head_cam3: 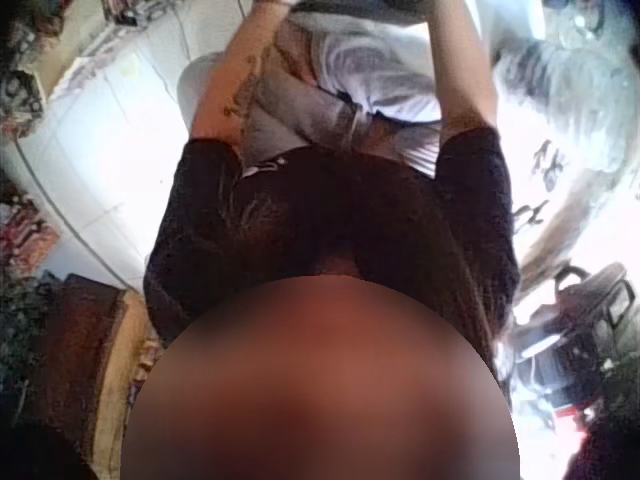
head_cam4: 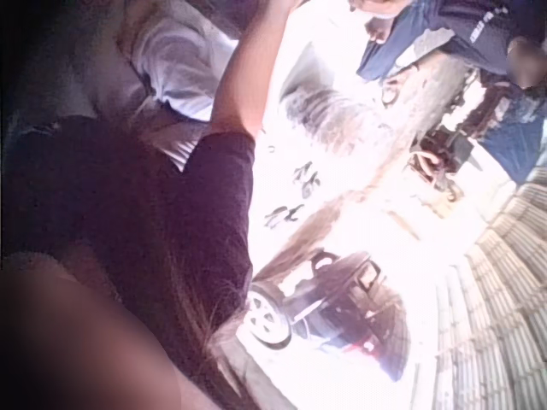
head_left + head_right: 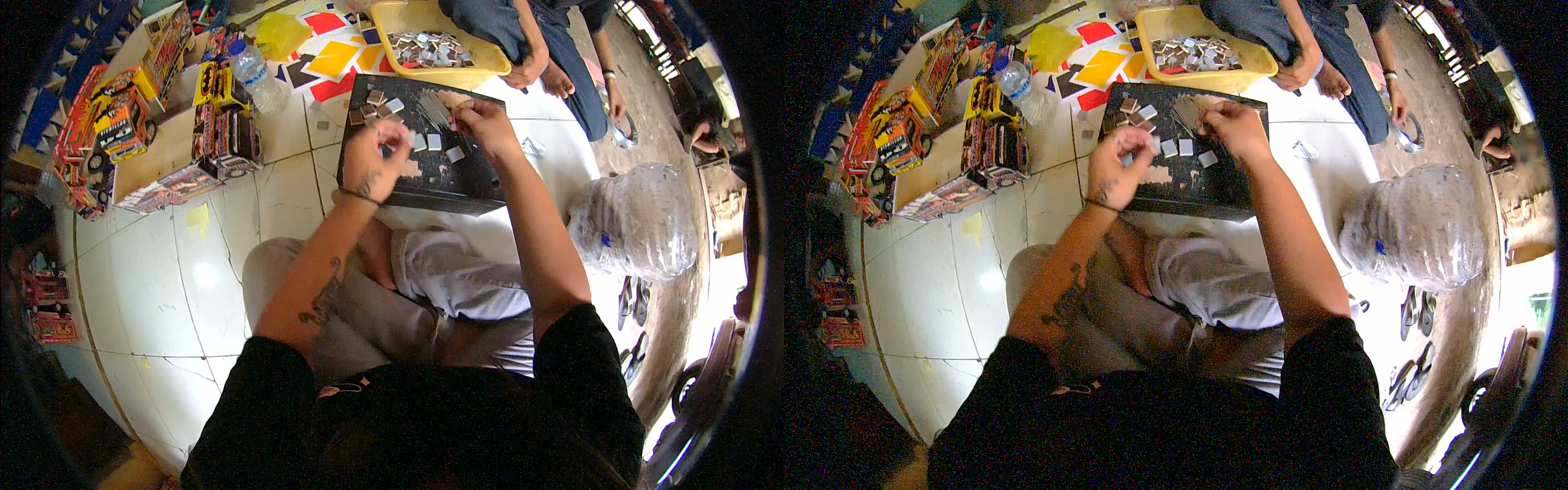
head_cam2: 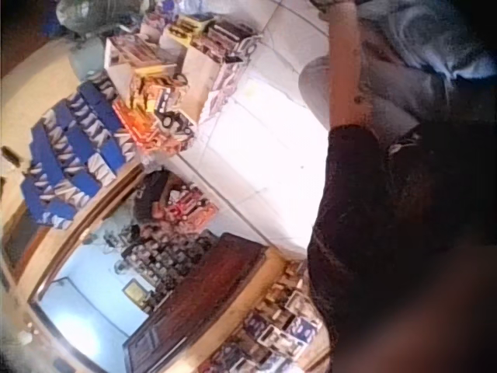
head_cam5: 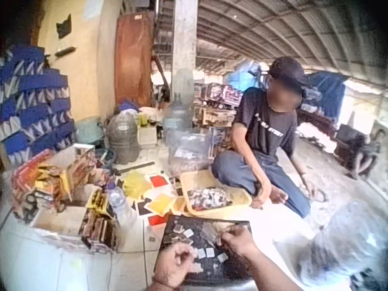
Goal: The person sits on the floor and repeatedly places small rectangular blocks on a black surface, then strikes them with a wooden stick to break them into smaller pieces. The person continues this cycle throughout the clip.
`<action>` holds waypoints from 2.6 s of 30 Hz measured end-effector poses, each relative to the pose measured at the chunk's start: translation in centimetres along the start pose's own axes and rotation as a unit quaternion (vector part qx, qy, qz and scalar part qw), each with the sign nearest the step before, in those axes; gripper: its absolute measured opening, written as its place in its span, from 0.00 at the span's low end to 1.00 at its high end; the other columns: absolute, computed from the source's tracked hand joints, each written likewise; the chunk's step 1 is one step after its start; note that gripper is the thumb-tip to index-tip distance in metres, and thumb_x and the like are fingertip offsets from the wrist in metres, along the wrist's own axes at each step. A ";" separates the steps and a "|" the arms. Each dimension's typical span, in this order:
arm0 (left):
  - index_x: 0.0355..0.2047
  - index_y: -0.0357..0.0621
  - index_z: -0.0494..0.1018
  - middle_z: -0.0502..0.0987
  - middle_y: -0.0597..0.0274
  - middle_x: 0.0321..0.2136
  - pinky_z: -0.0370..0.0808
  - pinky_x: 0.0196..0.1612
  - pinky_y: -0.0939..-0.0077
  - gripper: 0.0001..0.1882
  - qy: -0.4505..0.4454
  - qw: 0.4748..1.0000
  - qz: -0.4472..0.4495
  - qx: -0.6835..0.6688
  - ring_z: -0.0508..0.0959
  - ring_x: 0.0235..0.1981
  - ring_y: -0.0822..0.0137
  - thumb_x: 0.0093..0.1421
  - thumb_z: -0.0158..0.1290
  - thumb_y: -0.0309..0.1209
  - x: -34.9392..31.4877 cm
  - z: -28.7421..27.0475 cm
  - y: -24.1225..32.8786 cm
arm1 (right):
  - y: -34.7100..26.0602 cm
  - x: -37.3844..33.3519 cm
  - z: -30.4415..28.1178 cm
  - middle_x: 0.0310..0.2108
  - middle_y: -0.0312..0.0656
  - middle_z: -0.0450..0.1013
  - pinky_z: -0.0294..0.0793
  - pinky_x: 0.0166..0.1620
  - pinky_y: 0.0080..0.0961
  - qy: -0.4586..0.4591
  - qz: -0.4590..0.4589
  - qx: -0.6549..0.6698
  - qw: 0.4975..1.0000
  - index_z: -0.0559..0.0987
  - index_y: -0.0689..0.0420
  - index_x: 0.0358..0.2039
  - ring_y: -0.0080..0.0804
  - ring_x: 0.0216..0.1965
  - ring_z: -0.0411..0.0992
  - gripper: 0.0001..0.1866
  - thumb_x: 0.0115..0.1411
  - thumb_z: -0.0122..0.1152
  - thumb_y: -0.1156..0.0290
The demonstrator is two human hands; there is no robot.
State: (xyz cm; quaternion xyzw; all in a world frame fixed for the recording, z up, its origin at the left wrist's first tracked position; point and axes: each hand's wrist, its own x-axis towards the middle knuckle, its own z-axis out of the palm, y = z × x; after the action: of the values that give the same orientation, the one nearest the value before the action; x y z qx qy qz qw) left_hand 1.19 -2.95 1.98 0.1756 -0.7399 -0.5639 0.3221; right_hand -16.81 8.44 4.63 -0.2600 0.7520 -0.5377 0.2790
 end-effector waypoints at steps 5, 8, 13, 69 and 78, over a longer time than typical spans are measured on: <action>0.30 0.44 0.75 0.78 0.61 0.27 0.70 0.39 0.68 0.08 -0.012 0.959 0.184 0.214 0.76 0.31 0.63 0.49 0.61 0.28 -3.1 1.4 0.2 | -0.2 -6.3 0.3 0.32 0.33 0.74 0.66 0.36 0.16 -0.036 0.042 0.216 0.975 0.75 0.57 0.41 0.21 0.32 0.71 0.11 0.56 0.57 0.75; 0.30 0.45 0.77 0.78 0.63 0.26 0.68 0.40 0.64 0.09 -0.031 0.955 0.188 0.227 0.75 0.33 0.60 0.47 0.61 0.30 -3.0 1.6 0.2 | -0.1 -8.4 1.2 0.31 0.35 0.75 0.69 0.40 0.17 0.008 0.020 0.147 0.989 0.77 0.60 0.38 0.22 0.34 0.72 0.08 0.56 0.58 0.78; 0.26 0.47 0.78 0.78 0.65 0.25 0.68 0.38 0.65 0.06 -0.056 0.957 0.178 0.224 0.75 0.32 0.61 0.47 0.61 0.31 -2.9 1.2 -0.2 | 0.7 -8.9 3.1 0.31 0.39 0.75 0.72 0.39 0.18 0.029 -0.122 0.049 0.991 0.77 0.64 0.35 0.22 0.33 0.73 0.07 0.54 0.60 0.79; 0.26 0.40 0.74 0.76 0.56 0.28 0.73 0.32 0.68 0.04 -0.063 0.976 0.159 0.136 0.76 0.28 0.57 0.53 0.56 0.28 -2.5 2.7 -0.5 | -3.2 -31.7 -3.1 0.42 0.57 0.72 0.72 0.42 0.35 0.032 0.038 -0.268 0.962 0.61 0.57 0.60 0.51 0.41 0.74 0.24 0.63 0.49 0.73; 0.26 0.38 0.74 0.76 0.57 0.27 0.74 0.30 0.70 0.05 -0.060 0.977 0.156 0.131 0.77 0.26 0.59 0.53 0.56 0.27 -2.6 2.8 -0.2 | -3.4 -32.5 -2.5 0.47 0.59 0.69 0.71 0.44 0.39 0.051 -0.050 -0.326 0.943 0.60 0.54 0.61 0.56 0.46 0.71 0.27 0.61 0.50 0.75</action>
State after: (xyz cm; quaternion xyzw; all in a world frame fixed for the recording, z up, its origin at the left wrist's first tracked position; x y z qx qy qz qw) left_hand 1.22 0.64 0.57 0.0643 -0.8438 -0.4139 0.3354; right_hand 4.87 31.57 13.11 -0.3458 0.8855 -0.2891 0.1133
